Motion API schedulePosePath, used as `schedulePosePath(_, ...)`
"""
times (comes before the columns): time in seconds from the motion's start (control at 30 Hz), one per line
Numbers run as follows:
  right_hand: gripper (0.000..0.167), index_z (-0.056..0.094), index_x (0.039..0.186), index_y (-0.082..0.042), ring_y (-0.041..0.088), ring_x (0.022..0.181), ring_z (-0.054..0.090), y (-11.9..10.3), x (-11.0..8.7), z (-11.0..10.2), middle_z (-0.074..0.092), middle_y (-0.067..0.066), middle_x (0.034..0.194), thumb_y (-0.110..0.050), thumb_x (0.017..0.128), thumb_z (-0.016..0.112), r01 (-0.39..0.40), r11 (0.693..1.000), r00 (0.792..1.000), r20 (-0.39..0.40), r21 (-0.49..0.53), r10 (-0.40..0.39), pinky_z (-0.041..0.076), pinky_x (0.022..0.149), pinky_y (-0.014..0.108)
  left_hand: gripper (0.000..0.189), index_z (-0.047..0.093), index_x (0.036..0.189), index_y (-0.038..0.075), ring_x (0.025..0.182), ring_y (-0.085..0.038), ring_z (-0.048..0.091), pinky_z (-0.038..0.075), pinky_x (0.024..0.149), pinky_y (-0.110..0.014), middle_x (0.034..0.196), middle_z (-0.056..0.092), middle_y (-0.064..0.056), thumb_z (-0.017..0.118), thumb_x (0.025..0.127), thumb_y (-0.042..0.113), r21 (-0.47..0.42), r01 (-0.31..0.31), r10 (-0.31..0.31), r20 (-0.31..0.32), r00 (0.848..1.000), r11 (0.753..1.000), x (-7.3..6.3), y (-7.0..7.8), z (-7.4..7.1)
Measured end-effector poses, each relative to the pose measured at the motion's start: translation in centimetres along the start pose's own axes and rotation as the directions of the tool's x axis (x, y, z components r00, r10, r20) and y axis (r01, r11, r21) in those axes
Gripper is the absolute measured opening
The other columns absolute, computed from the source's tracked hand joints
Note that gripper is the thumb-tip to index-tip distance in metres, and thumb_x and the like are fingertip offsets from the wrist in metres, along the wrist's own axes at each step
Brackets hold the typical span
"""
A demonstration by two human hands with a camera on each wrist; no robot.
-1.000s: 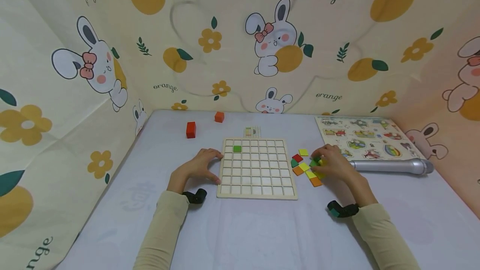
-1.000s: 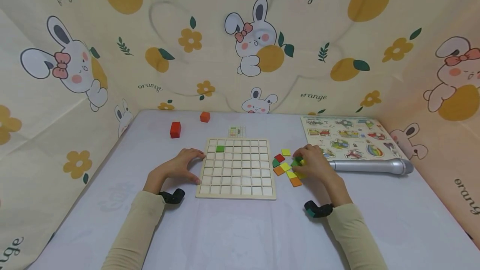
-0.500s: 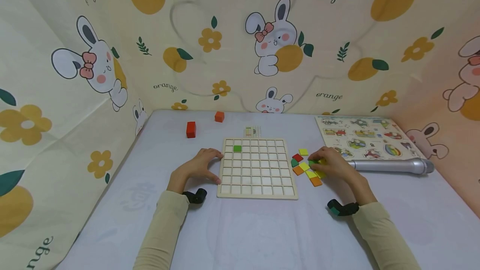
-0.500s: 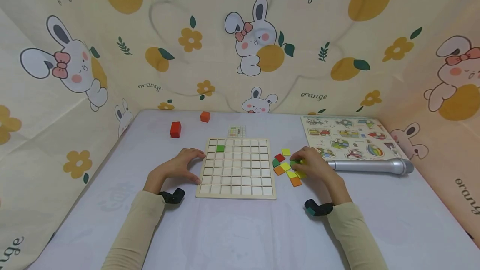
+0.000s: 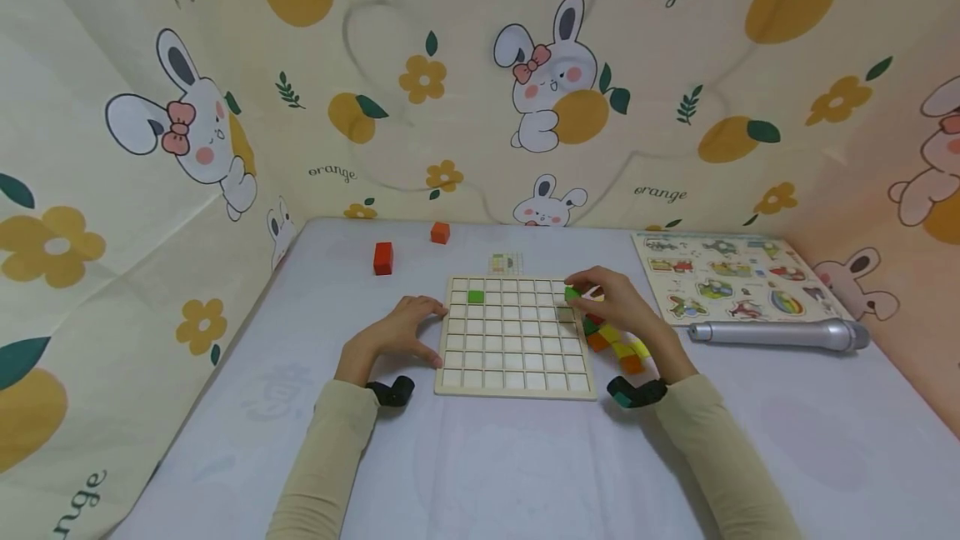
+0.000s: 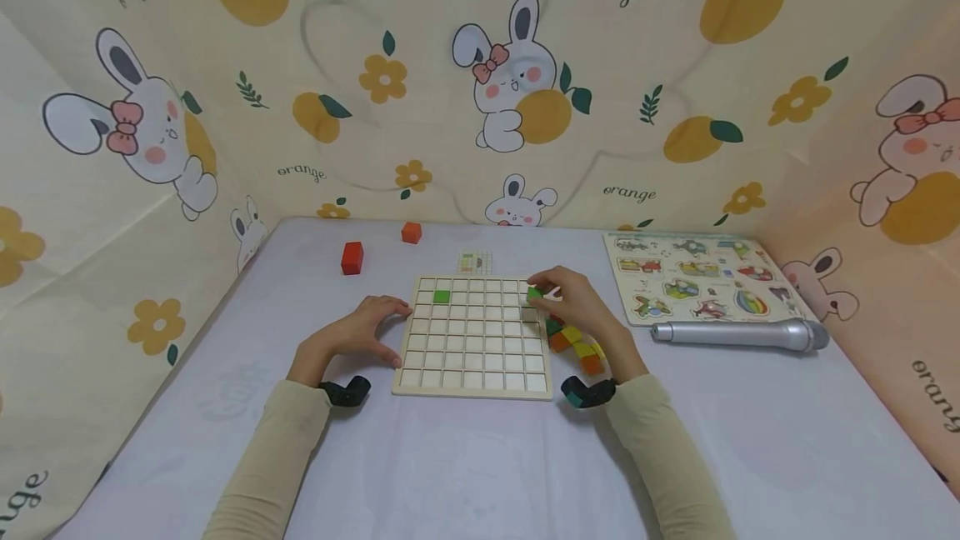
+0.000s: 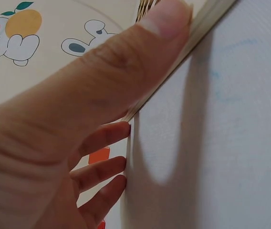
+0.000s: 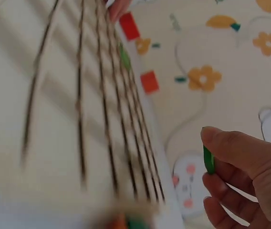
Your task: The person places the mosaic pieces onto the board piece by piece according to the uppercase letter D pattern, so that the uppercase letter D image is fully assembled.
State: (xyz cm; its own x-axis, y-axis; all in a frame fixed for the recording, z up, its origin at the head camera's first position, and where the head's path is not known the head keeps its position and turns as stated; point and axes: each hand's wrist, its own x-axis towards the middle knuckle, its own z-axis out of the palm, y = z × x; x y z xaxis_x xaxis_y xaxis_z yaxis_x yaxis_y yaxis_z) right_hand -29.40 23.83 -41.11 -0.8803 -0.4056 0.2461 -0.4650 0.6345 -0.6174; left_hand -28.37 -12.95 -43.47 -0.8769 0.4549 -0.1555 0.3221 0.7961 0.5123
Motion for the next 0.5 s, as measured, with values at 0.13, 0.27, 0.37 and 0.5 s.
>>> schedulePosePath(0.13,0.029,0.065,0.108,0.0,0.025,0.093,0.059,-1.4,2.1,1.8,0.063,0.012,0.102,-0.015,0.084,0.07,0.047,0.998,0.998,-0.031,0.052,-0.046,0.051,0.079,0.041,0.083,0.05,0.132,0.017,0.134,-0.023,0.025,0.028,0.109,-0.045,0.143,0.04,-0.002,0.087,0.06,0.037,0.004,-0.006,0.006,0.004,1.0,1.0,0.0,-0.1,0.0)
schedulePosePath(0.27,0.028,0.066,0.107,0.0,0.026,0.091,0.059,-2.2,3.7,3.9,0.062,0.013,0.101,-0.014,0.083,0.071,0.077,0.992,0.996,-0.041,0.097,-0.073,0.05,0.075,0.037,0.083,0.05,0.132,0.017,0.134,-0.024,0.025,0.028,0.109,-0.045,0.143,0.04,-0.003,0.087,0.06,0.037,0.004,-0.008,0.007,0.008,1.0,1.0,0.1,-0.2,0.0)
schedulePosePath(0.37,0.029,0.066,0.109,-0.001,0.024,0.092,0.058,-2.4,4.7,5.3,0.062,0.013,0.102,-0.015,0.084,0.07,0.06,0.99,0.998,-0.03,0.129,-0.057,0.05,0.074,0.035,0.083,0.05,0.131,0.017,0.134,-0.023,0.026,0.028,0.109,-0.045,0.143,0.04,-0.003,0.087,0.06,0.038,0.005,-0.006,0.006,0.01,1.0,1.0,0.1,-0.1,0.0)
schedulePosePath(0.5,0.028,0.066,0.11,-0.002,0.023,0.091,0.057,-2.4,5.7,7.0,0.061,0.012,0.104,-0.015,0.085,0.068,0.036,0.99,0.999,-0.022,0.139,-0.033,0.052,0.076,0.035,0.083,0.05,0.131,0.017,0.134,-0.023,0.026,0.028,0.109,-0.045,0.142,0.041,-0.003,0.087,0.059,0.037,-0.008,-0.007,0.007,0.008,1.0,1.0,0.0,0.1,-0.2)
